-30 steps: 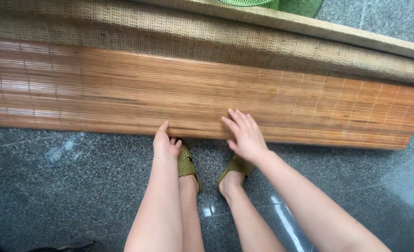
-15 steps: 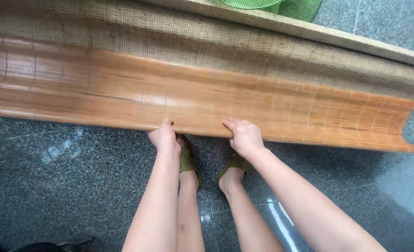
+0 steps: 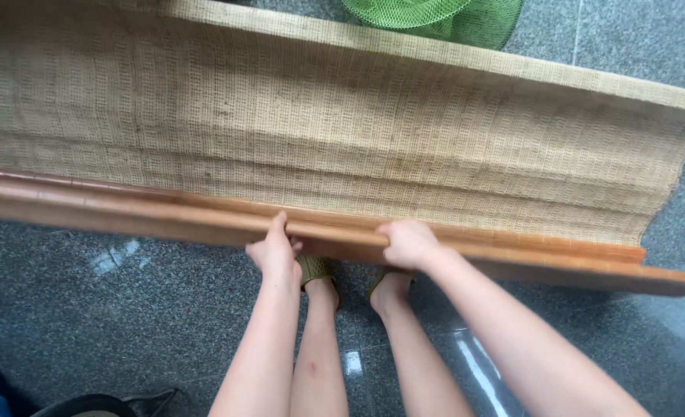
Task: Folding a patterned mat, moving a box, and organizing several long rolled-up straw mats in a storage area
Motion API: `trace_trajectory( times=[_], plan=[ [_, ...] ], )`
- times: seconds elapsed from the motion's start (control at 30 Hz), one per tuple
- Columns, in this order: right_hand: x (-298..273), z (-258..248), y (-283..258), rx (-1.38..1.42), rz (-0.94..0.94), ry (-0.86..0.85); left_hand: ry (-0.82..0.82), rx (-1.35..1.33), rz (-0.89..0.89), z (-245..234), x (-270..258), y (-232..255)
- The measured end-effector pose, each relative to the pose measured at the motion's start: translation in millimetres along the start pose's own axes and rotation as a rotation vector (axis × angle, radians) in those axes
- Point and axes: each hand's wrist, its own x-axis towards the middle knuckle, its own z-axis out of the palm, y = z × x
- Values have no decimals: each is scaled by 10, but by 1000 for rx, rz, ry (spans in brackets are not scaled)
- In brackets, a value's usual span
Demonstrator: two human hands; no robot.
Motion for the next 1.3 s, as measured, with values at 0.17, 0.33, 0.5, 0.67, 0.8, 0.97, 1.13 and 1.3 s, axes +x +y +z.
trace_trajectory(
  times=[0.17,0.33,0.5,0.67,0.8,0.97,1.13,1.3],
  plan=[
    [119,-867,46,127,58,198,-345,-94,13,324,135,319],
    [513,-819,424,149,57,529,-172,-27,1,365,1706,-622],
    [447,-456,237,145,-154,520,-91,-130,-83,286,1644,-708],
    [154,-138,-111,92,-189,312,-268,-326,-239,365,510,-10],
    [82,-43,-219,-13,-161,223,-225,-335,-157,488,1009,-335],
    [506,165,196,77,-109,546,-115,-287,20,720,1072,-269],
    [521,-574,380,105,-104,677,-133,-377,114,1036,779,160],
    [678,-1207,535,197,-71,744,-362,-486,125,1215,99,824]
  ],
)
